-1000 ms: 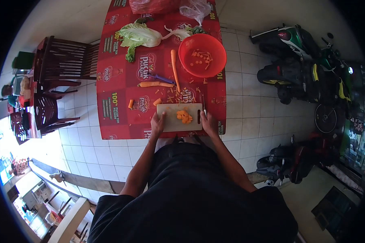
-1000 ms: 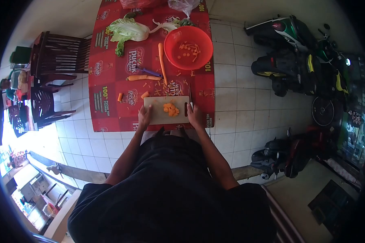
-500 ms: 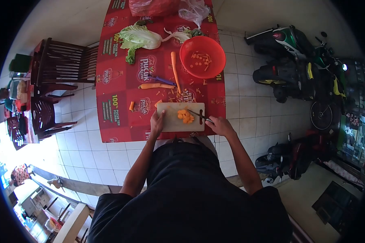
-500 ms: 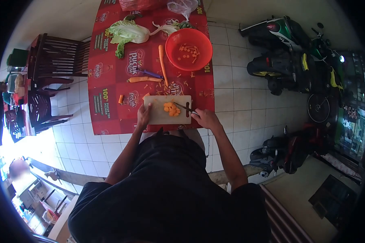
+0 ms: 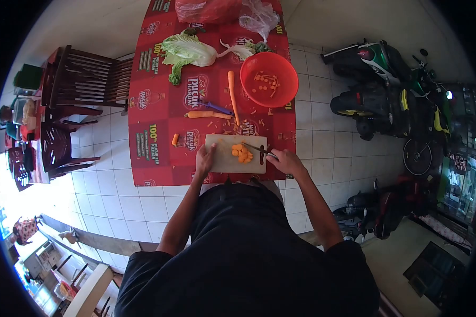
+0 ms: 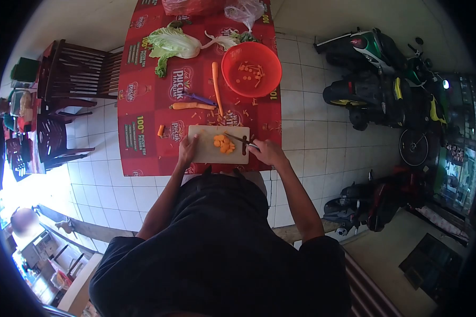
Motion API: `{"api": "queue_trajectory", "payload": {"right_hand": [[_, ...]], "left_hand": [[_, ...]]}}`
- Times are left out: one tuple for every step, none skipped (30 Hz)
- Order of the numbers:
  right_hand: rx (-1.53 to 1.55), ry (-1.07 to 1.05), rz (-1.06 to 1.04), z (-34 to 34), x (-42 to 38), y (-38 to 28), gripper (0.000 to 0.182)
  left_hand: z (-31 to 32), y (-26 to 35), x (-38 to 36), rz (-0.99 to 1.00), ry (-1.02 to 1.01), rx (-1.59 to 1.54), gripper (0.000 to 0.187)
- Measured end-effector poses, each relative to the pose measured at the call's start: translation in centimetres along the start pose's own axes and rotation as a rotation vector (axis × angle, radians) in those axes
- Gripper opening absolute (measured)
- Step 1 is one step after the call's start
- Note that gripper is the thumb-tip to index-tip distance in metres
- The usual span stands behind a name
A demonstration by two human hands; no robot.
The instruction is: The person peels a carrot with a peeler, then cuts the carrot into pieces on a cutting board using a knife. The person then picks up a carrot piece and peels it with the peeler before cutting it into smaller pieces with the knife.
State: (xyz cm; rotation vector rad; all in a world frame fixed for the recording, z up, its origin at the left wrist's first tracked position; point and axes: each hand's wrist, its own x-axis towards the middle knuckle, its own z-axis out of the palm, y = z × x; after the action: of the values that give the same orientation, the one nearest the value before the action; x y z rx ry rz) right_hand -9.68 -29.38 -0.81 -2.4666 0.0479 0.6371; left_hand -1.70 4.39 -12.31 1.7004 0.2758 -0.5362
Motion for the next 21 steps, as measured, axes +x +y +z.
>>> {"api": "queue_trajectory", "payload": {"right_hand": [[-0.022,-0.022,-0.006,0.1,0.2,0.0,0.042],[-0.019,0.019,0.010,0.1,0.3,0.1,0.042],[-0.016,0.059,0.027,0.1,0.4,0.3,0.042],[-0.013,0.099,0.044,0.0,0.5,0.5,0.042],[-0.013,0.096,0.049,-0.1,0.6,0.7,0.042],[-0.012,0.093,0.055,-0.3,0.6,0.8,0.041],[-0.011,0.090,0.061,-0.3,0.6,0.9,0.041],[-0.010,0.061,0.044,-0.2,0.6,0.8,0.041],[-0.008,0.032,0.027,0.0,0.7,0.6,0.041],[-0.006,0.004,0.011,0.2,0.7,0.5,0.041],[-0.001,0.018,0.019,0.2,0.7,0.5,0.041],[0.005,0.030,0.025,0.3,0.7,0.6,0.041],[0.012,0.042,0.030,0.4,0.8,0.7,0.041],[0.020,0.083,0.050,0.4,0.9,0.8,0.042],[0.029,0.124,0.069,0.3,0.9,1.3,0.042],[0.037,0.166,0.090,0.3,0.7,1.7,0.042],[0.036,0.159,0.095,0.4,0.5,2.1,0.042],[0.034,0.153,0.098,0.5,0.1,2.2,0.042],[0.033,0.146,0.101,0.6,-0.2,2.2,0.042],[0.035,0.109,0.078,0.8,-0.7,2.2,0.041],[0.036,0.071,0.055,0.9,-1.3,2.1,0.041]], "left_hand": [[0.0,0.3,0.1,0.004,-0.010,-0.024,0.048],[-0.1,0.5,0.2,0.021,-0.009,-0.007,0.047],[-0.2,0.4,0.3,0.037,-0.008,0.010,0.047],[-0.3,0.3,0.4,0.053,-0.008,0.027,0.047],[-0.4,0.2,0.5,0.041,-0.014,0.032,0.046],[-0.5,0.4,0.4,0.029,-0.021,0.038,0.045],[-0.5,0.6,0.4,0.017,-0.029,0.044,0.045],[-0.5,0.7,0.3,0.002,-0.028,0.037,0.044],[-0.3,1.3,0.1,-0.013,-0.028,0.029,0.044],[-0.1,1.8,-0.2,-0.028,-0.028,0.021,0.043],[-0.1,2.4,-0.3,-0.027,-0.036,0.041,0.044],[-0.1,2.8,-0.4,-0.028,-0.041,0.060,0.044],[-0.1,3.2,-0.6,-0.029,-0.045,0.079,0.044],[-0.2,3.7,-0.7,-0.025,-0.046,0.077,0.045],[-0.2,3.7,-0.8,-0.021,-0.047,0.075,0.045],[-0.1,3.8,-0.8,-0.017,-0.049,0.072,0.045],[-0.1,3.8,-0.9,-0.013,-0.050,0.053,0.045],[0.0,3.9,-1.0,-0.008,-0.049,0.034,0.044],[0.0,3.9,-1.1,-0.003,-0.048,0.015,0.044],[0.0,4.0,-1.1,-0.012,-0.041,0.028,0.044],[-0.1,4.1,-1.2,-0.021,-0.034,0.040,0.044]]}}
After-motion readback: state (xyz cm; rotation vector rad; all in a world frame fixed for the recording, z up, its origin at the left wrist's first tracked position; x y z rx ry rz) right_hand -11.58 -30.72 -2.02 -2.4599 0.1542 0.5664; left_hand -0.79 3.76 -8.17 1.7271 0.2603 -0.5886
